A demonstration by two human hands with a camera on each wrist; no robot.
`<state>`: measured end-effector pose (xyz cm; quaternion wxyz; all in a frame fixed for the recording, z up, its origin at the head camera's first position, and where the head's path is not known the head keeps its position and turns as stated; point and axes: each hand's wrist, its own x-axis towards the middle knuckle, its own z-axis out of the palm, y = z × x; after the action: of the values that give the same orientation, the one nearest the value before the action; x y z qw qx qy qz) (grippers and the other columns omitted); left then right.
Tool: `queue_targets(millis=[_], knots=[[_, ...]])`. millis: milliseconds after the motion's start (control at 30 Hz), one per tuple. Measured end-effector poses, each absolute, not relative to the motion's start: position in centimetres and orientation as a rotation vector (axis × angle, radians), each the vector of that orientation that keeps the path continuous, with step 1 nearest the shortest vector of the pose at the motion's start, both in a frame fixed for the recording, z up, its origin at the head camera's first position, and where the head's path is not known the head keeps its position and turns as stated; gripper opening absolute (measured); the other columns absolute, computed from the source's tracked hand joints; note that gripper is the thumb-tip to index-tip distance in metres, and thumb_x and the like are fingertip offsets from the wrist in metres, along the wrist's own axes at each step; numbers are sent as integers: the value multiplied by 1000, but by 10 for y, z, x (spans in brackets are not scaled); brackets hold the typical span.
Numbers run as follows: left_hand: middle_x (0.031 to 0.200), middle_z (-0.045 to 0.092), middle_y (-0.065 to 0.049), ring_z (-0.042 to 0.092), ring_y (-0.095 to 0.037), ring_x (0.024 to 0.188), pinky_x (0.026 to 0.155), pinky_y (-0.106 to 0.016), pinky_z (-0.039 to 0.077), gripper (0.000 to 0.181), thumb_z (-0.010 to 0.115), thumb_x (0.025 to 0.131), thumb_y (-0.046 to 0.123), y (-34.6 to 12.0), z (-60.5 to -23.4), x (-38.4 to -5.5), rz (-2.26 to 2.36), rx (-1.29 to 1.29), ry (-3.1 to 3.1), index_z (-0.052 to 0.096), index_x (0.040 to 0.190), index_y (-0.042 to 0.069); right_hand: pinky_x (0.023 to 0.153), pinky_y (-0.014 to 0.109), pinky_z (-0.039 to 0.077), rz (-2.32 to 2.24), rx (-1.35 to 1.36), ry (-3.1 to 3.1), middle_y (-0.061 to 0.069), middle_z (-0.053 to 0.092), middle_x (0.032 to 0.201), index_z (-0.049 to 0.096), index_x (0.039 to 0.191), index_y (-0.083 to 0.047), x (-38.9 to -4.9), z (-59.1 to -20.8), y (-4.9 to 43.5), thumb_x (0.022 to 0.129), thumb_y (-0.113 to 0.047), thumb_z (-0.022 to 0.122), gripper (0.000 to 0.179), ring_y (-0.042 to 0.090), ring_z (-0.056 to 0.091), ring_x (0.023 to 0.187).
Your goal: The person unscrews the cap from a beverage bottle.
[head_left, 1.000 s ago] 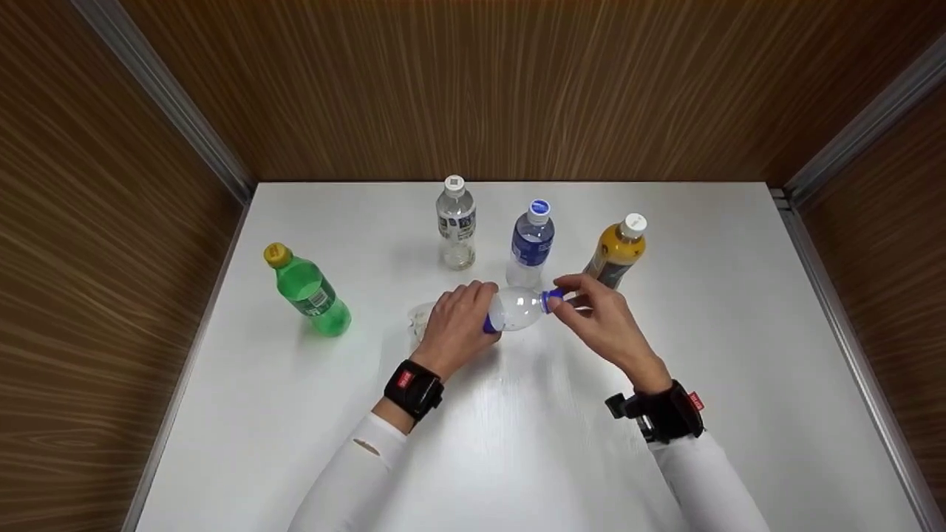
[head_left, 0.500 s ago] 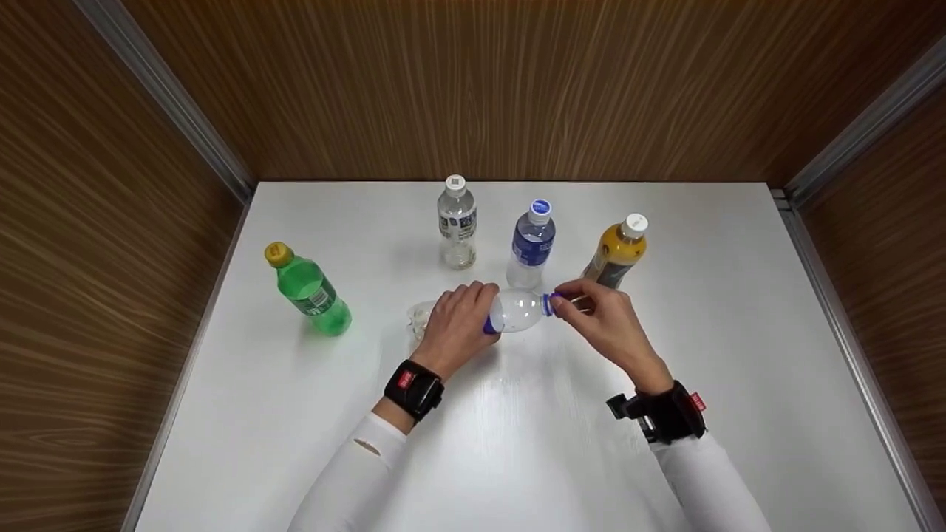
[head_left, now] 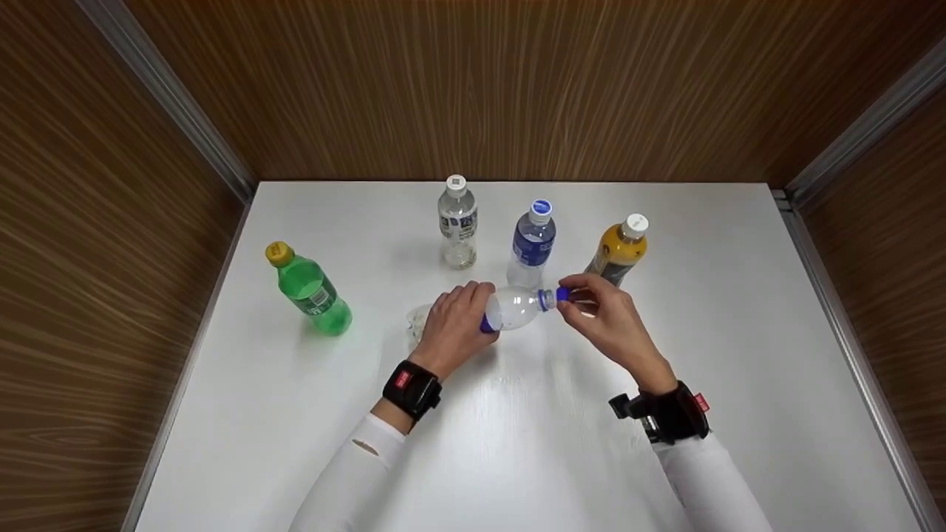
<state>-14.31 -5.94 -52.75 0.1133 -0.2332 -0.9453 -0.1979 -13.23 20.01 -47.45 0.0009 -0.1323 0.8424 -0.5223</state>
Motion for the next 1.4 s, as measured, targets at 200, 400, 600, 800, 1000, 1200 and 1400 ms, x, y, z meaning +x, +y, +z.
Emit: queue_targets(millis=[200, 400, 600, 800, 1000, 1200, 1400], knots=[[121, 69, -10, 67, -28, 106, 90, -44, 54, 65, 93, 75, 25, -63, -529, -144, -797, -600, -2760, 59, 128, 7, 91, 35, 58, -1672, -509, 2716, 13, 63, 116, 66, 120, 3, -133, -484, 202, 90, 5, 75, 32, 26, 68, 105], [120, 70, -12, 68, -30, 104, 90, -46, 55, 65, 93, 74, 23, -67, -531, -144, -926, -530, -2686, 59, 127, 7, 88, 41, 60, -1472, -574, 2807, 13, 67, 113, 66, 121, 3, -132, -502, 200, 89, 1, 77, 34, 26, 71, 101], [117, 70, -13, 69, -31, 104, 89, -47, 56, 66, 93, 73, 22, -68, -533, -145, -975, -508, -2606, 59, 127, 6, 81, 42, 60, -1209, -612, 2895, 11, 72, 104, 70, 116, 2, -131, -522, 193, 89, -10, 81, 32, 22, 70, 92], [120, 69, -14, 68, -31, 111, 94, -49, 55, 65, 92, 74, 21, -69, -532, -146, -1070, -461, -2578, 58, 127, 4, 78, 38, 58, -1009, -647, 2896, 8, 68, 101, 72, 110, -1, -131, -539, 186, 90, -11, 80, 24, 20, 67, 89], [125, 67, -17, 66, -32, 115, 97, -51, 53, 65, 91, 77, 22, -71, -530, -149, -1151, -401, -2566, 57, 129, 3, 84, 41, 59, -889, -619, 2853, 13, 65, 110, 70, 116, 3, -130, -552, 181, 90, -7, 78, 29, 25, 68, 96], [126, 67, -17, 66, -32, 115, 96, -50, 53, 67, 91, 79, 27, -72, -528, -151, -1164, -422, -2533, 56, 131, 3, 80, 45, 57, -752, -680, 2888, 14, 65, 101, 70, 110, 3, -130, -563, 179, 87, -5, 77, 25, 28, 66, 88], [126, 66, -16, 66, -31, 114, 96, -50, 53, 67, 91, 79, 27, -73, -527, -151, -1194, -408, -2536, 56, 131, 3, 76, 44, 56, -718, -746, 2897, 11, 63, 95, 71, 101, 1, -131, -567, 179, 86, -2, 75, 16, 26, 63, 83]])
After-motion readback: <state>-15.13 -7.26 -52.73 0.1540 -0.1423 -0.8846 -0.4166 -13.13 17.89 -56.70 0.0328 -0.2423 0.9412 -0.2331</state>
